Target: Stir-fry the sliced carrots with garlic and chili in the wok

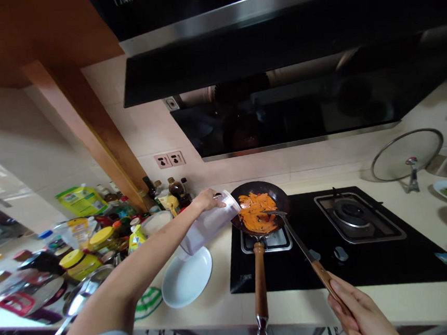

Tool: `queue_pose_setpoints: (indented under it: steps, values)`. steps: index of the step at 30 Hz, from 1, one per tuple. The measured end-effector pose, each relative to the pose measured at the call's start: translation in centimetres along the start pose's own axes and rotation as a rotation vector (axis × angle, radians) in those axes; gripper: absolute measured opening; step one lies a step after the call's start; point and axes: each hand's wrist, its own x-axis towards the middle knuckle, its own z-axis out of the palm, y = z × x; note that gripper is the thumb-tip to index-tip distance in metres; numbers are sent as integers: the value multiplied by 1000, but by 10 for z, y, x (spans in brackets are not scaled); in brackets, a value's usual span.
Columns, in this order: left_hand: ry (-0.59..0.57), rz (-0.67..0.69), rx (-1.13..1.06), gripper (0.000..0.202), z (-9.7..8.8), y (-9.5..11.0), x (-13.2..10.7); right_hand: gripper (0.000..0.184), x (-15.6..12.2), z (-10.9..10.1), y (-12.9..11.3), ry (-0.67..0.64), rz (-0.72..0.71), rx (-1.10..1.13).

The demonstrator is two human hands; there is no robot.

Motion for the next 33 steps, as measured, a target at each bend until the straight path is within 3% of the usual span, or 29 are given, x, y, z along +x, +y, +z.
queue_pose_setpoints:
  steps: [15, 23, 33]
  values:
    - [108, -8, -142, 37, 2, -14, -13, 67, 11, 1, 2, -23, 14, -30]
    - [77, 16, -39, 26, 7, -8, -7, 65, 18, 0, 6, -87, 31, -75]
    - [71, 3, 29, 22, 6, -3, 2, 68, 13, -4, 8, -23, 30, -37]
